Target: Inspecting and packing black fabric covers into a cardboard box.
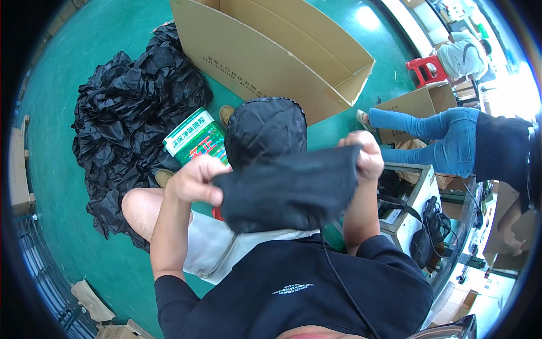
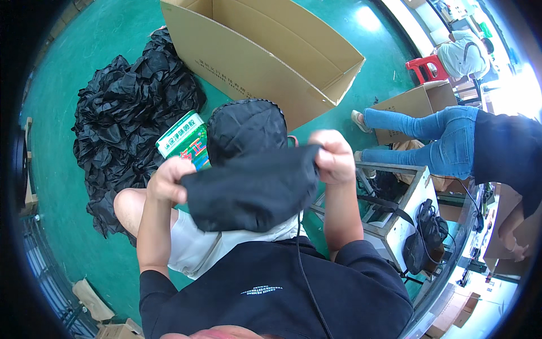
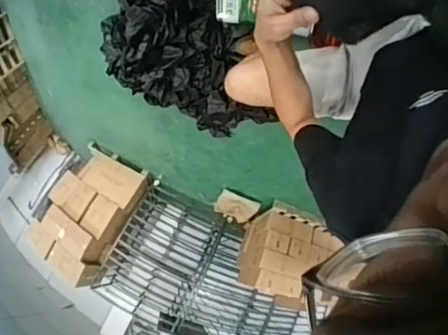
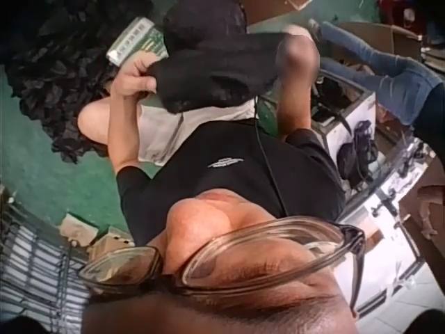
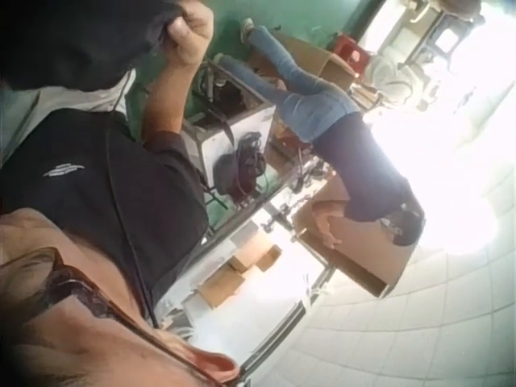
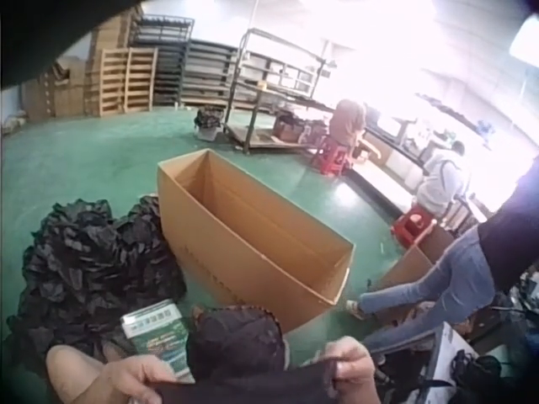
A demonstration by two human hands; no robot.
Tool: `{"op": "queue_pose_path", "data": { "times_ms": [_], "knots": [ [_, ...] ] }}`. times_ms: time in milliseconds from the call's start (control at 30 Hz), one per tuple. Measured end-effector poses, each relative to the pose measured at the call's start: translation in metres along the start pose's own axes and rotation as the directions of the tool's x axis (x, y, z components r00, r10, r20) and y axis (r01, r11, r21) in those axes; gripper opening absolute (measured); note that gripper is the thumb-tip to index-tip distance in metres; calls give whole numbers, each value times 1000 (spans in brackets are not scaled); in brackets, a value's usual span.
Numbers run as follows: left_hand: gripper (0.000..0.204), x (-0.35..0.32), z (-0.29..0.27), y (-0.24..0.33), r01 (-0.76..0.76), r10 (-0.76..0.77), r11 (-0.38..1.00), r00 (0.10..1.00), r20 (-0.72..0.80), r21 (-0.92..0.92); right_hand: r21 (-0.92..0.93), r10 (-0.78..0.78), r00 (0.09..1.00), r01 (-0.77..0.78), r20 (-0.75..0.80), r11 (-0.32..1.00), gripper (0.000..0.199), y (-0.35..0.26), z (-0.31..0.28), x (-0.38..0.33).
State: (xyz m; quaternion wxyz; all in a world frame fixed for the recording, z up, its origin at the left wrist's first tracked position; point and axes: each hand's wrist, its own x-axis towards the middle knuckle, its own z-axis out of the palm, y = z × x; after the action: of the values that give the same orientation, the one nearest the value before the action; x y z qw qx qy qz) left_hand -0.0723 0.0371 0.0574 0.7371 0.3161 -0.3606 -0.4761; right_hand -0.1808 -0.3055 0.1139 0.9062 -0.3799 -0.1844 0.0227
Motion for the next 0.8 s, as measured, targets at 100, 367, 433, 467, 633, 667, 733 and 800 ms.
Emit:
{"op": "queue_pose_path", "data": {
  "times_ms": [100,367,433,467,633,667,733,800],
  "knots": [
    [32,23,22,10,-249,250,966,806,537,-76,31,25,660,-73,751,997,20,-17,-2,23],
    [21,32,19,6,-43,-56,981,871,-488,-189,-260,253,849,-403,-463,878,23,-4,-18,20],
    [27,36,-30,-10,25,-76,996,787,-612,-91,-194,298,784,-463,-544,865,21,13,-61,26],
    [27,33,-51,-19,27,-76,996,784,-616,-89,-136,337,761,-482,-554,865,17,20,-73,30],
    [30,52,-67,-17,-21,-126,979,727,-675,-205,-94,345,729,-487,-591,868,15,35,-85,48],
    [29,58,-65,-14,-27,-123,980,689,-714,-196,-116,325,738,-477,-591,871,14,36,-85,54],
    [28,63,-74,-16,-56,-99,981,672,-734,-184,-149,293,758,-455,-583,878,16,41,-94,63],
    [26,64,-81,-17,-101,-63,982,628,-776,-162,-152,276,757,-442,-592,884,17,44,-90,72]
  ]
}}
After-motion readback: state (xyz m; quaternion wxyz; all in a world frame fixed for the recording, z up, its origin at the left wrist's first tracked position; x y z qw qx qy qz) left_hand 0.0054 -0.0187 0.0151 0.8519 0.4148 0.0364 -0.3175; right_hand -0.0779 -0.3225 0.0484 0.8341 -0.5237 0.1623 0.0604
